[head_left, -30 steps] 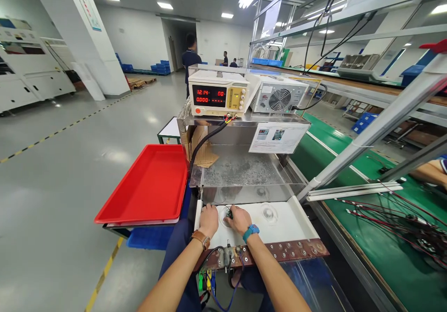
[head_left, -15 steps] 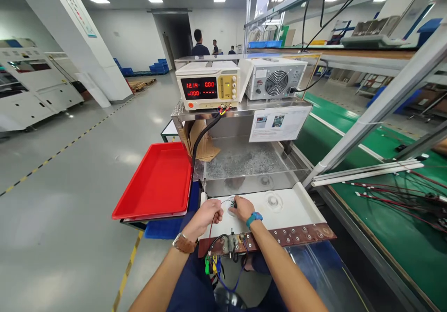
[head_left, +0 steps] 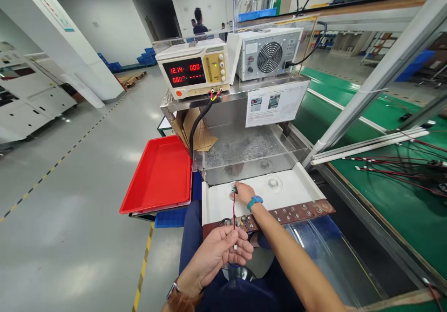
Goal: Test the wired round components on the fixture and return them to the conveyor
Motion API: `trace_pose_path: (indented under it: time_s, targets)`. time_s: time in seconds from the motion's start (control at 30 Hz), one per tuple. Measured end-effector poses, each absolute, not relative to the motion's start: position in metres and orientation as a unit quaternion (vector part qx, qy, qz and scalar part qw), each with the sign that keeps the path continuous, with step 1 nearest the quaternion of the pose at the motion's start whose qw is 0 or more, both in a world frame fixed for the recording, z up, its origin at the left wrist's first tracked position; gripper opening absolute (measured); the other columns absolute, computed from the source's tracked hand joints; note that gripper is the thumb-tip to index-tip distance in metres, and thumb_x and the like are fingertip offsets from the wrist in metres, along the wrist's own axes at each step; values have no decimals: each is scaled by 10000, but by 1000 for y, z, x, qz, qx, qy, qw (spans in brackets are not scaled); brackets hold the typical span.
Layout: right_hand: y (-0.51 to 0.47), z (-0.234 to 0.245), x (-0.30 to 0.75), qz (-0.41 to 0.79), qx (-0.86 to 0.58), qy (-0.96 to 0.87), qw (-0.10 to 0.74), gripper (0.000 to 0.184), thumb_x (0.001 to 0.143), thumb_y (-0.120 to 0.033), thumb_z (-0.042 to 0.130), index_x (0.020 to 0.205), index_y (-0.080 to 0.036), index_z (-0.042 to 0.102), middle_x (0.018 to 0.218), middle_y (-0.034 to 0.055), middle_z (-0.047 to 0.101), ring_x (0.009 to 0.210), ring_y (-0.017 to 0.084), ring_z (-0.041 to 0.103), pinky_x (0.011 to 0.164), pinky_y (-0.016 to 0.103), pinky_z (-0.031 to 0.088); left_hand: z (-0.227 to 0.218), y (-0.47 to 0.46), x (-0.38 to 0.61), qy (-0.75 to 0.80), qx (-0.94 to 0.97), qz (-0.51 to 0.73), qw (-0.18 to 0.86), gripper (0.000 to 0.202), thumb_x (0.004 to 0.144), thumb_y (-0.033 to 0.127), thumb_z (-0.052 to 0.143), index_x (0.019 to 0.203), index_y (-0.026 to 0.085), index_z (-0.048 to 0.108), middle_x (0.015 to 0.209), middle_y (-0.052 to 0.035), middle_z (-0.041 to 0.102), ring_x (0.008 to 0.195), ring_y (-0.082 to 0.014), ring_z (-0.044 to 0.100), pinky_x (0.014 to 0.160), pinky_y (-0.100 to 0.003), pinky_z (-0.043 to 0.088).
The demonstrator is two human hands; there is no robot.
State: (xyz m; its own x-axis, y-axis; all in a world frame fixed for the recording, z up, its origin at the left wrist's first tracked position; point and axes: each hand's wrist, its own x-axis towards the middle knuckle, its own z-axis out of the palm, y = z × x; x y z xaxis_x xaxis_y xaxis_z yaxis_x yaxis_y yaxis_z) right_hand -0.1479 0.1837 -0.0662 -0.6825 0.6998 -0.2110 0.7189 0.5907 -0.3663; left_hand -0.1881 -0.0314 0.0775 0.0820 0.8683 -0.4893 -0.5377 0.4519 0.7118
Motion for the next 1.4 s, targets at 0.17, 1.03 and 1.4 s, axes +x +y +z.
trace_pose_path:
  time_s: [0.17, 1.03, 1.4]
  targets:
    - [183, -67, -148, -222, 400, 889, 14, 379, 856, -429, 584, 1142, -182, 560, 1075, 111, 696, 972, 240, 646, 747, 289, 405, 77, -13, -195, 513, 266, 476, 663, 386, 761, 483, 719, 865, 114, 678, 765, -40, 652, 607, -83, 578, 556, -192, 452]
    - [189, -73, -150, -217, 406, 888, 6, 377, 829, -428, 583, 1117, -185, 569, 1051, 96, 698, 953, 225, 652, 747, 280, 408, -39, 56, -209, 727, 468, 354, 355, 287, 780, 390, 530, 645, 171, 659, 660, -23, 689, 663, -175, 590, 676, -267, 418]
    - [187, -70, -150, -222, 407, 886, 4, 375, 820, -423, 598, 1106, -183, 566, 1023, 107, 706, 933, 239, 663, 732, 289, 417, -48, 60, -209, 748, 460, 330, 346, 259, 767, 363, 538, 623, 179, 651, 647, -23, 682, 665, -181, 593, 696, -275, 427]
